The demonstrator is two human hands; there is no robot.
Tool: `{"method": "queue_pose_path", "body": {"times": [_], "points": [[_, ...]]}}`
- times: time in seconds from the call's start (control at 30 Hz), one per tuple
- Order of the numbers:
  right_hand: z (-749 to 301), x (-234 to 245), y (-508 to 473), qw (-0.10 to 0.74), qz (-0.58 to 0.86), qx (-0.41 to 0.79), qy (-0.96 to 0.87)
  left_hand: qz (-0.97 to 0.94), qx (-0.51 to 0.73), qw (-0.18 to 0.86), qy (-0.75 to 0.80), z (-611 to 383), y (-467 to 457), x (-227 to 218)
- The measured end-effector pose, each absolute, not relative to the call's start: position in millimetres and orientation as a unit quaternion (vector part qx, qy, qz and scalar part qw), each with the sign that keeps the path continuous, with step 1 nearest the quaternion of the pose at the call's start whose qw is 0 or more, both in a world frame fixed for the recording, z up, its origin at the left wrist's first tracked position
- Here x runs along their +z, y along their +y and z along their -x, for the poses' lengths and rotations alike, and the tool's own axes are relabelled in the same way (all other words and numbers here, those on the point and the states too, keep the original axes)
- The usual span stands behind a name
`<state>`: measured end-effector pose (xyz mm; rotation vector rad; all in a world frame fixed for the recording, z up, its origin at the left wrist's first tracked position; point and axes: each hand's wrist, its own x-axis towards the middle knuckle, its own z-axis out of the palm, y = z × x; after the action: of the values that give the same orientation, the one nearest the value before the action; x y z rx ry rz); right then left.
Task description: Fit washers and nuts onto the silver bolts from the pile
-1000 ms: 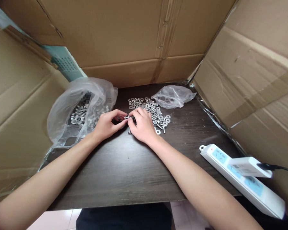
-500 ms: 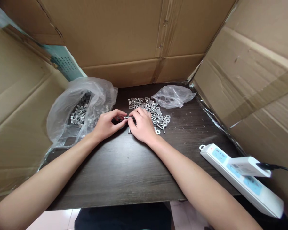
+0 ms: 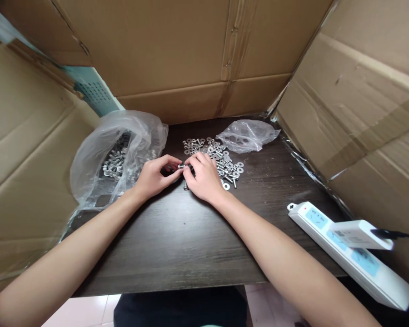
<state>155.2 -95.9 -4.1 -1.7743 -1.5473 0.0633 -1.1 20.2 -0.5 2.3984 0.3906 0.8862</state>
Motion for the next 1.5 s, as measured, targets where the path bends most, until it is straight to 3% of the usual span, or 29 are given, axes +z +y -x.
{"method": "queue_pose_path", "body": {"times": [1.5], "points": [[-156.2, -6.2, -95.3, 0.376, 0.7, 0.024, -0.606, -0.894, 0.334, 0.266, 0.136, 0.0, 20.7, -2.2]]}}
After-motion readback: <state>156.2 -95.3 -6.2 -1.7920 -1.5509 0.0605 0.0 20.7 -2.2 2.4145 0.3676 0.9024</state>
